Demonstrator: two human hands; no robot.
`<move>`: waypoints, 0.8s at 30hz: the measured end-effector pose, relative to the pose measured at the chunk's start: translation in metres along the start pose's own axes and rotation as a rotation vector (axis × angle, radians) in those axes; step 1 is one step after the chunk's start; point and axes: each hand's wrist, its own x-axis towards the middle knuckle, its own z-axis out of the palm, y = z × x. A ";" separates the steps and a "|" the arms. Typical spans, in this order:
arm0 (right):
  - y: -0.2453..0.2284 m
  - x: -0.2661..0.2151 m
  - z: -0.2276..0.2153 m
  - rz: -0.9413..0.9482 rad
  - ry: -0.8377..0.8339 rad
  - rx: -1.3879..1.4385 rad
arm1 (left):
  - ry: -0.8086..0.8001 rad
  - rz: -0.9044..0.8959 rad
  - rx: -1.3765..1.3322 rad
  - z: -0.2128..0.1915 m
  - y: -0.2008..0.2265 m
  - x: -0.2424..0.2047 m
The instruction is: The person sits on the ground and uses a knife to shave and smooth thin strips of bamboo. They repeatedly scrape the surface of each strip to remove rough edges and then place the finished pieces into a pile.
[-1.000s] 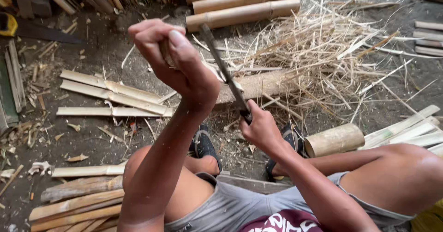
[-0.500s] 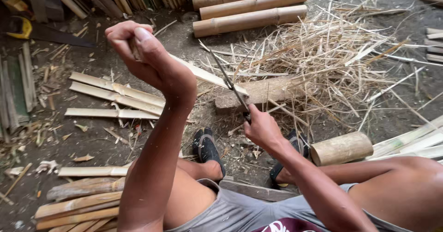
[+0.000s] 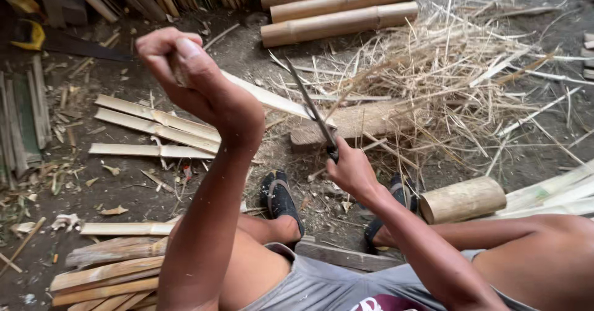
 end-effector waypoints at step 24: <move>0.099 0.043 0.026 0.152 0.114 -0.083 | -0.144 -0.200 -0.196 -0.006 0.019 -0.002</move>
